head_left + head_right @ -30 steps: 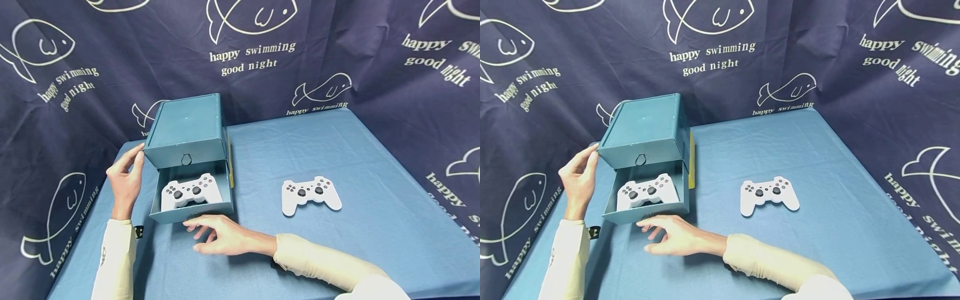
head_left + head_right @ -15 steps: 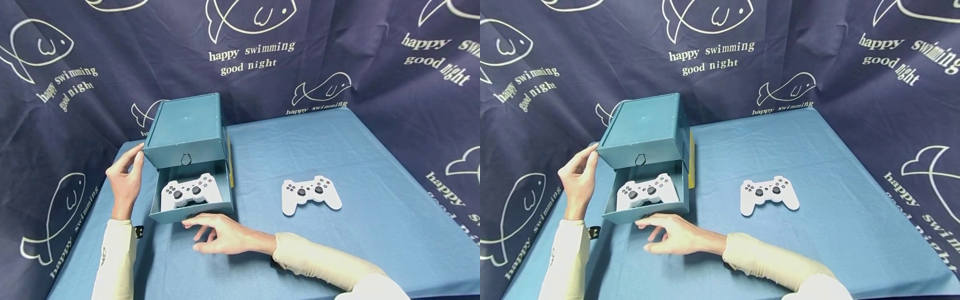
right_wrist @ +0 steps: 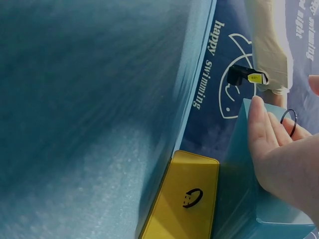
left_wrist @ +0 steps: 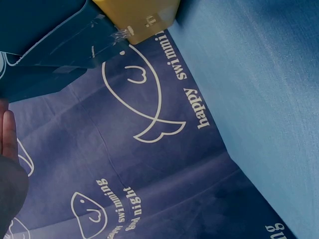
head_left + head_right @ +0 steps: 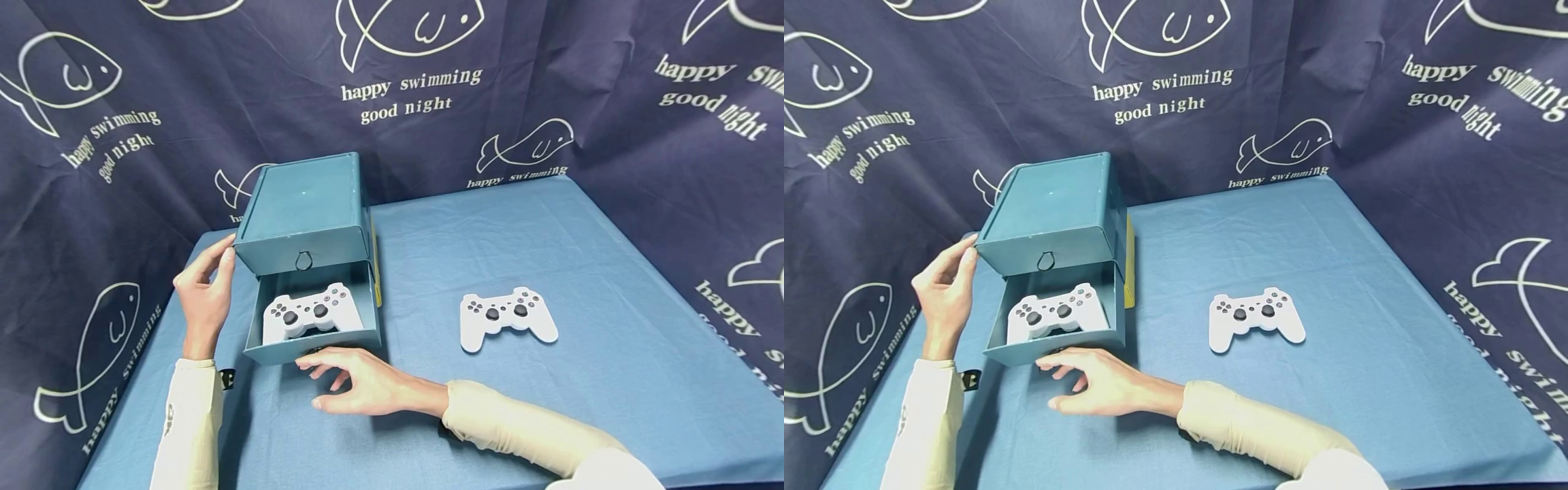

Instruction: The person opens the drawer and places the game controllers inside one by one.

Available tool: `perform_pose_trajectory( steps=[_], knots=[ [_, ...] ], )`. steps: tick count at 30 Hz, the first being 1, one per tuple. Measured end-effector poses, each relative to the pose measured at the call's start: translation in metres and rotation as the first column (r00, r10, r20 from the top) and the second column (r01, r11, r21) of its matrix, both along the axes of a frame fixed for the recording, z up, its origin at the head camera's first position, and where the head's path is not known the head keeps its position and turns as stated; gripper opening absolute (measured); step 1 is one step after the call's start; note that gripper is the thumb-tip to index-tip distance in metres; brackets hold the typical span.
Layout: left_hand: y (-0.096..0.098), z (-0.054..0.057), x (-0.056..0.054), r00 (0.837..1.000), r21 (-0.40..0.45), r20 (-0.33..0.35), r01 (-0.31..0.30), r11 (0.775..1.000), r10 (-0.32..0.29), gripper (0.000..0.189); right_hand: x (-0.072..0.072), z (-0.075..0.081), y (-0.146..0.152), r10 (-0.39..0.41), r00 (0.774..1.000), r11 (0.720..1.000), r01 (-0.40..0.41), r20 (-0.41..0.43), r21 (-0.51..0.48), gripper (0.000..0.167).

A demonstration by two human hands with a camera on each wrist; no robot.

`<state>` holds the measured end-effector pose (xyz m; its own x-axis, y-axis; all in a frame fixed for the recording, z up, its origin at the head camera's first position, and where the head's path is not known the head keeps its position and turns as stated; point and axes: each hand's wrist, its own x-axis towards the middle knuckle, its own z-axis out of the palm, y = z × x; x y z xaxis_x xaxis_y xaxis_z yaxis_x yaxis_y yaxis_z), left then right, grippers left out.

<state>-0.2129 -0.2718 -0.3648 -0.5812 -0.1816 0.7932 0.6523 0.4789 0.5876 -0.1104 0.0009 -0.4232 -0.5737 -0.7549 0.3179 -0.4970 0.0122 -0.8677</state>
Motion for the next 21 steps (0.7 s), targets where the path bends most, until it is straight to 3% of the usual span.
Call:
perform_pose_trajectory(
  steps=[21],
  knots=[
    [0.003, 0.003, 0.003, 1.000, -0.016, 0.010, -0.014, 1.000, 0.015, 0.024, -0.012, -0.001, -0.006, -0.058, 0.997, 0.998, 0.056, -0.051, -0.029, 0.054]
  ],
)
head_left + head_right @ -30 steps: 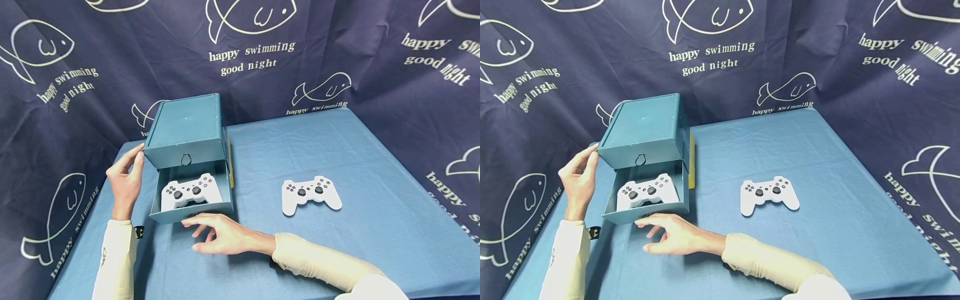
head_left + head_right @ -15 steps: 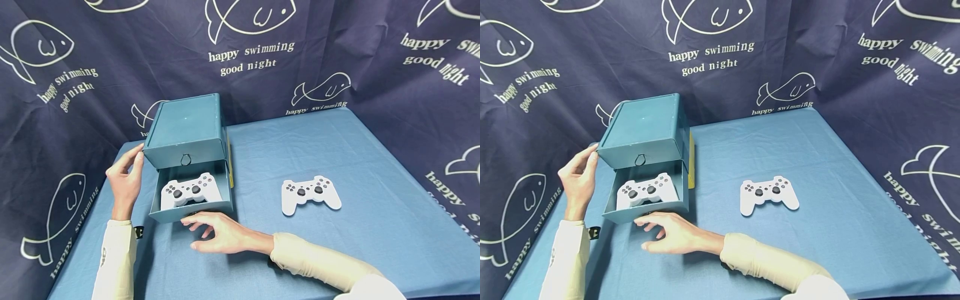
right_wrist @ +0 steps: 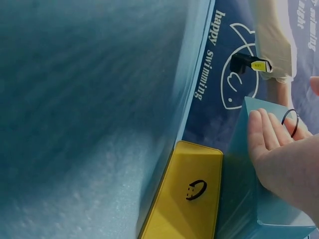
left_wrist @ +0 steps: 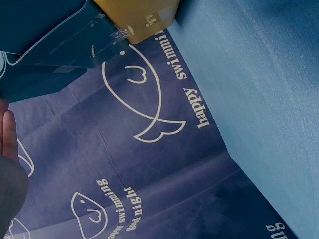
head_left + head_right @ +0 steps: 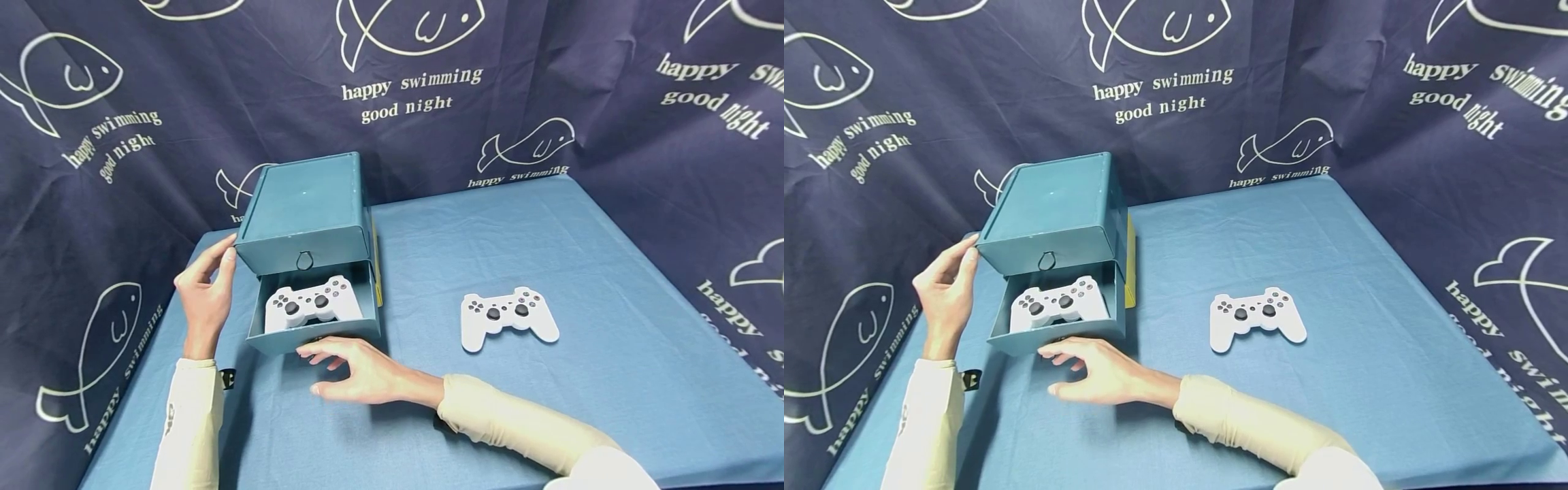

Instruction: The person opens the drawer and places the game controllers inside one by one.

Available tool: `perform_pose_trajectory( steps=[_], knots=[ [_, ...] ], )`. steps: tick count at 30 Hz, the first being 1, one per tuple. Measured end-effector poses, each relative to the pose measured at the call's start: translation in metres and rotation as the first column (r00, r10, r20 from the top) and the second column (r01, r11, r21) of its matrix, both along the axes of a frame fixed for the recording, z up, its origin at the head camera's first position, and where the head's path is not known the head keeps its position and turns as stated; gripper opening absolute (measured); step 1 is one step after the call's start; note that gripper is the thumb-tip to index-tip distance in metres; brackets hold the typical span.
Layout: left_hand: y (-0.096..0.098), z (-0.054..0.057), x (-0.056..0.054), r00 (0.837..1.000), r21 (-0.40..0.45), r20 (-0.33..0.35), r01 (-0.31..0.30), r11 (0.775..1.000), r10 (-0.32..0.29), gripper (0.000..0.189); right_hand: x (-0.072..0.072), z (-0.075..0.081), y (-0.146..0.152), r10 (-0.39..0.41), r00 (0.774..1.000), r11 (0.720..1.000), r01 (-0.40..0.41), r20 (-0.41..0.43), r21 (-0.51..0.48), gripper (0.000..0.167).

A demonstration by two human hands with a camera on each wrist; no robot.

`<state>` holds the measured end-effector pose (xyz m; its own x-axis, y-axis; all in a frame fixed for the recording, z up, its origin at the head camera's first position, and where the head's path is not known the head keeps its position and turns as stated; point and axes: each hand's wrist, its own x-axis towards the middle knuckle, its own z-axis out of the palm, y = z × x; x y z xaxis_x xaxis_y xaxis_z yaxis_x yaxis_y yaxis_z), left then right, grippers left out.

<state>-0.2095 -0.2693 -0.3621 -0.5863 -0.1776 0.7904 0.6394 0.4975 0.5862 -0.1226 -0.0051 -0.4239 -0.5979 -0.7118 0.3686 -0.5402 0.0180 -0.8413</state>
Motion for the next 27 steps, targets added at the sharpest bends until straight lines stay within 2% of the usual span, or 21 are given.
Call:
perform_pose_trajectory(
  steps=[7, 27],
  knots=[
    [0.000, 0.000, 0.000, 1.000, 0.003, 0.006, 0.003, 1.000, -0.003, 0.024, -0.006, 0.000, -0.002, -0.015, 1.000, 1.000, 0.015, -0.001, -0.021, 0.053],
    [-0.004, -0.002, -0.003, 1.000, 0.000, -0.002, 0.015, 1.000, -0.015, 0.025, -0.027, 0.002, -0.006, -0.044, 0.997, 0.998, 0.047, 0.071, -0.050, 0.049]
  ],
)
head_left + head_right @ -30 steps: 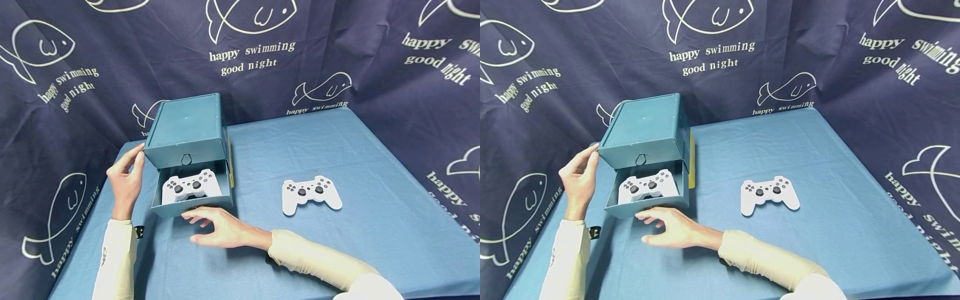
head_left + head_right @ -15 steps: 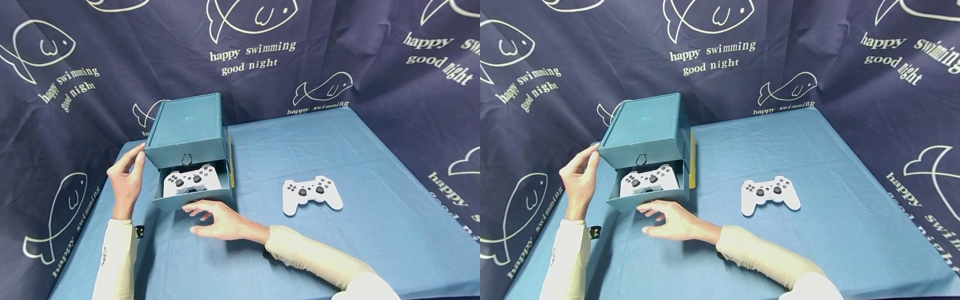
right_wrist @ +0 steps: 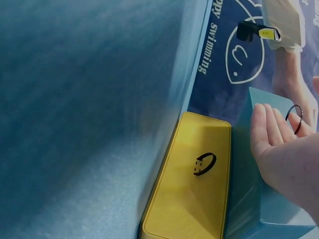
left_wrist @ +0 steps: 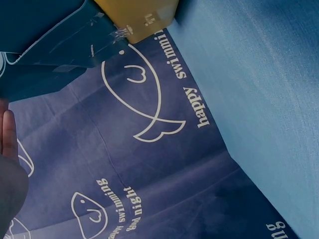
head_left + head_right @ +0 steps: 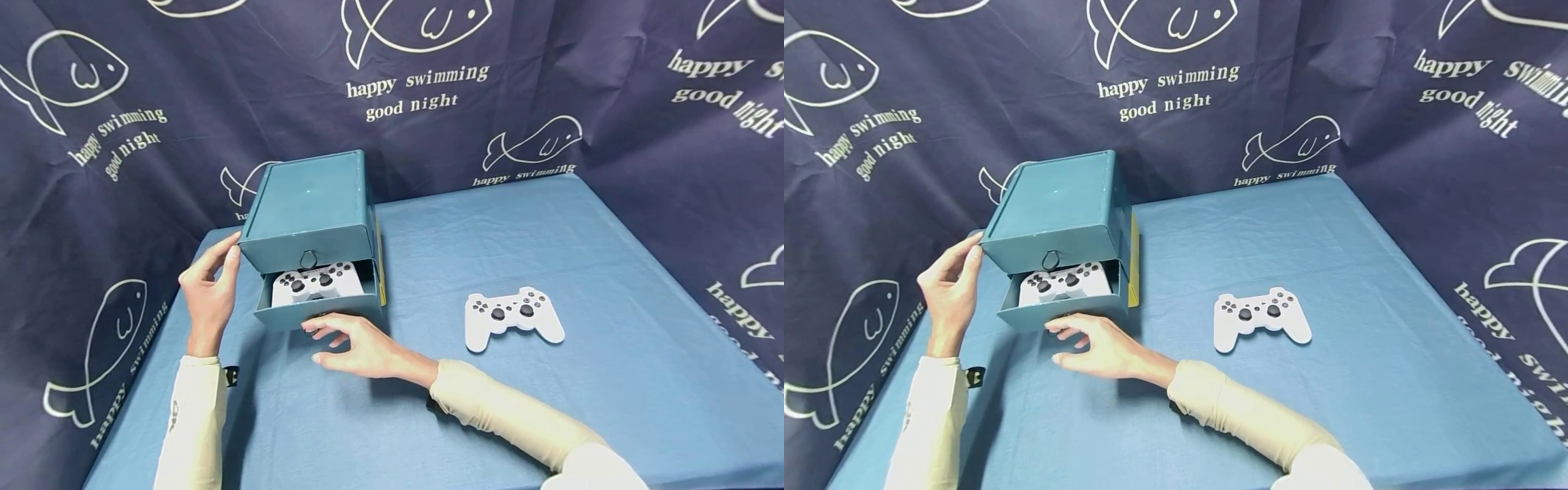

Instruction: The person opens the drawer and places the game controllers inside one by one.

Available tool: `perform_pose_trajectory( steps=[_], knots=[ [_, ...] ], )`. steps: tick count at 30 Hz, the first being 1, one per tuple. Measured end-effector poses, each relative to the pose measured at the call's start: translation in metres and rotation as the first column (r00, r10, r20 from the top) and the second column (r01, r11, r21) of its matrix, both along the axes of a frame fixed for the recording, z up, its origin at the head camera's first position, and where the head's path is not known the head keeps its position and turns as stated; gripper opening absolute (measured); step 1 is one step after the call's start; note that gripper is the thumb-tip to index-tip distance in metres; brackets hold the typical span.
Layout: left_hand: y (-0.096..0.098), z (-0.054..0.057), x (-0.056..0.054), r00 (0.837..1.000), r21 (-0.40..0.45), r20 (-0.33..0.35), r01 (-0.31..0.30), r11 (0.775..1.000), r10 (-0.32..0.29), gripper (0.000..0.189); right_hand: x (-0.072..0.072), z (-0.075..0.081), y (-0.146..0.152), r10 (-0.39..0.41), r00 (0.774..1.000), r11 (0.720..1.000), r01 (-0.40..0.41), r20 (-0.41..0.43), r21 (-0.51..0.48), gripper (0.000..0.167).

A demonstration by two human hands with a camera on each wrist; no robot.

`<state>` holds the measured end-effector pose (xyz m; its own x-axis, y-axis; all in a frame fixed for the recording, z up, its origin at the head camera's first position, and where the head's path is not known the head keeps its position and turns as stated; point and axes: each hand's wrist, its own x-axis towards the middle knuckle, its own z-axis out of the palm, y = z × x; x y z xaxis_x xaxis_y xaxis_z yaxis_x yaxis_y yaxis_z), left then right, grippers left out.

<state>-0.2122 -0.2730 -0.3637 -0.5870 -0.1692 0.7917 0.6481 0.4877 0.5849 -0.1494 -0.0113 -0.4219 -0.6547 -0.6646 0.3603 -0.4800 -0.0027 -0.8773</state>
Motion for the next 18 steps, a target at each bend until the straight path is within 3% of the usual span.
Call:
perform_pose_trajectory(
  steps=[18],
  knots=[
    [-0.001, -0.002, -0.003, 1.000, 0.015, -0.010, 0.011, 1.000, -0.011, 0.025, -0.019, 0.000, -0.005, -0.050, 0.999, 0.999, 0.050, 0.022, -0.014, 0.046]
  ],
)
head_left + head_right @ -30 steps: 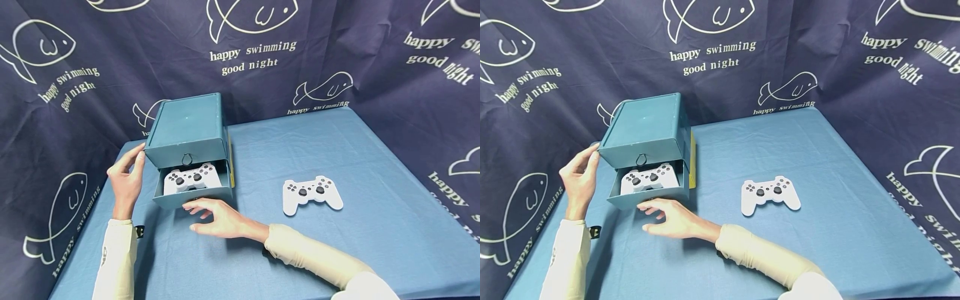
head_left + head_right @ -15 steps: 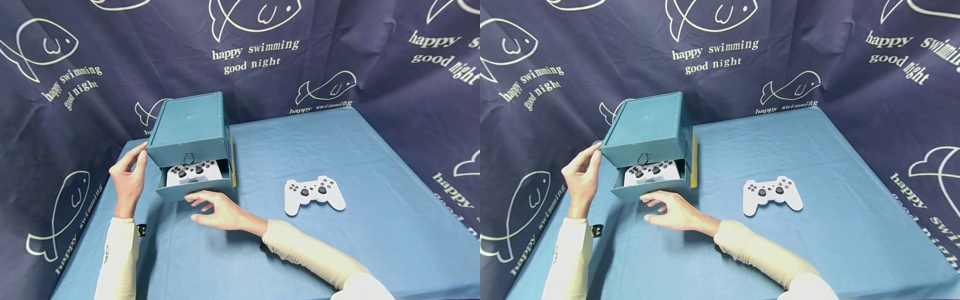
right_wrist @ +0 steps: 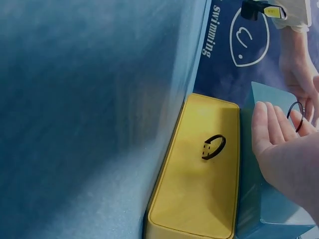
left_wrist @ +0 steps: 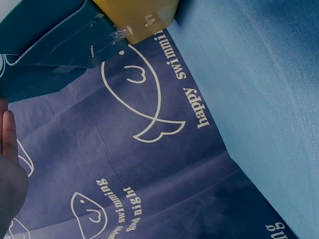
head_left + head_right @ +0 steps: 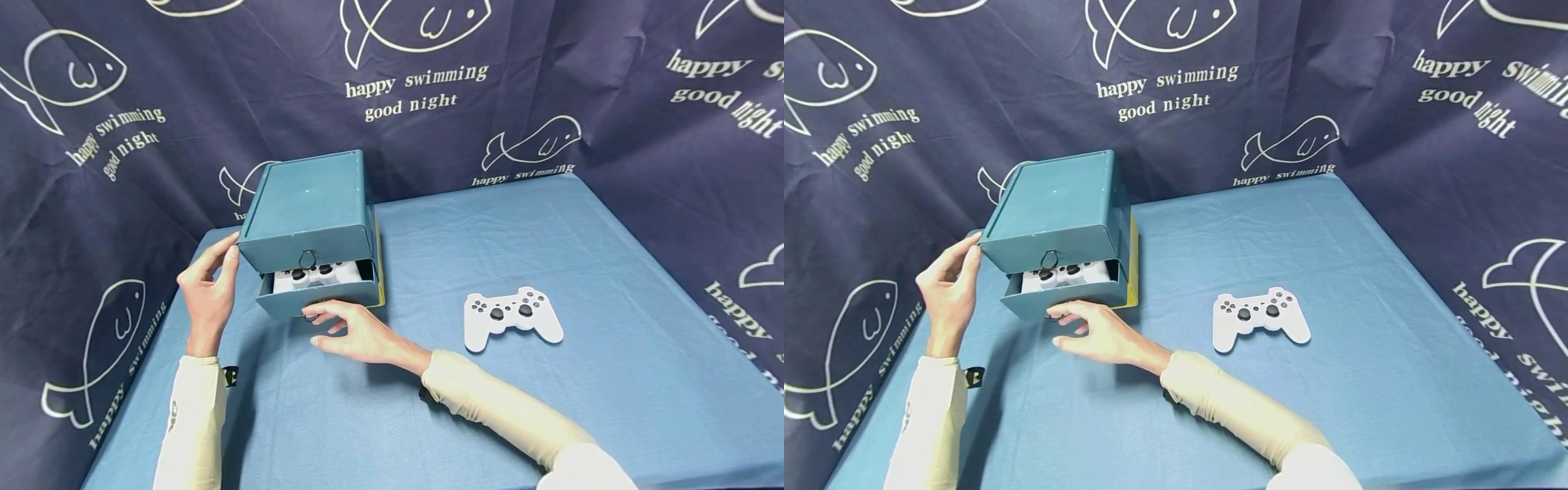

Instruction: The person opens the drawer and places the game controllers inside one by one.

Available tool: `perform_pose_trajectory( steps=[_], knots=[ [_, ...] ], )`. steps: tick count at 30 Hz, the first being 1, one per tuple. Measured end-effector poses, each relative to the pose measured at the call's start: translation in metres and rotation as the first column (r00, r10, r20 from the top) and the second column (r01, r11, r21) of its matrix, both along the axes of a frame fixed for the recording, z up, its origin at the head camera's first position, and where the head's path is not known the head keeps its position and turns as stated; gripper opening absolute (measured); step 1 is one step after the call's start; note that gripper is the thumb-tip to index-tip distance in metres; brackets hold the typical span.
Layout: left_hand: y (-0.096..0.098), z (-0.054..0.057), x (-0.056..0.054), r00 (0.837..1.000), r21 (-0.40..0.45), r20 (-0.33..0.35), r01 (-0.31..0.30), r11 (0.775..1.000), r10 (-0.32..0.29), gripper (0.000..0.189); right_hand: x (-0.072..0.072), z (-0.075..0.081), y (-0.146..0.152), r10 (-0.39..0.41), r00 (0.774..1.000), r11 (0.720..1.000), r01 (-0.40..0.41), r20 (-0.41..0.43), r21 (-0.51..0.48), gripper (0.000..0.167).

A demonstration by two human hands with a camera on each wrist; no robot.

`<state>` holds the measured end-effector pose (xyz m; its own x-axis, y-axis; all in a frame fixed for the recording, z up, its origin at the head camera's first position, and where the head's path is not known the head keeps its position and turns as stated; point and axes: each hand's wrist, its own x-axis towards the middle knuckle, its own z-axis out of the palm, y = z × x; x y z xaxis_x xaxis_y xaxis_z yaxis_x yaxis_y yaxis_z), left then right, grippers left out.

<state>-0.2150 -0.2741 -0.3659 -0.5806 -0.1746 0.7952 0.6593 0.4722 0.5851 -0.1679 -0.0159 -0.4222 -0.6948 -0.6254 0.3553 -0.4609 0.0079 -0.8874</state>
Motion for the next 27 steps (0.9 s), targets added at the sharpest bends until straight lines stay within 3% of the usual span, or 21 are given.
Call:
perform_pose_trajectory(
  steps=[3, 14, 27],
  knots=[
    [0.000, 0.000, 0.000, 1.000, 0.001, -0.001, -0.001, 1.000, 0.001, 0.024, 0.001, 0.006, 0.001, -0.005, 1.000, 1.000, 0.005, 0.003, -0.003, 0.045],
    [0.001, 0.001, 0.003, 1.000, -0.006, 0.012, -0.025, 1.000, 0.025, 0.024, -0.012, 0.000, -0.003, -0.014, 0.999, 1.000, 0.014, 0.029, 0.000, 0.044],
    [0.002, 0.001, 0.002, 1.000, -0.004, 0.005, -0.009, 1.000, 0.009, 0.024, -0.023, 0.000, -0.006, -0.035, 0.999, 0.999, 0.036, 0.038, -0.024, 0.044]
  ],
)
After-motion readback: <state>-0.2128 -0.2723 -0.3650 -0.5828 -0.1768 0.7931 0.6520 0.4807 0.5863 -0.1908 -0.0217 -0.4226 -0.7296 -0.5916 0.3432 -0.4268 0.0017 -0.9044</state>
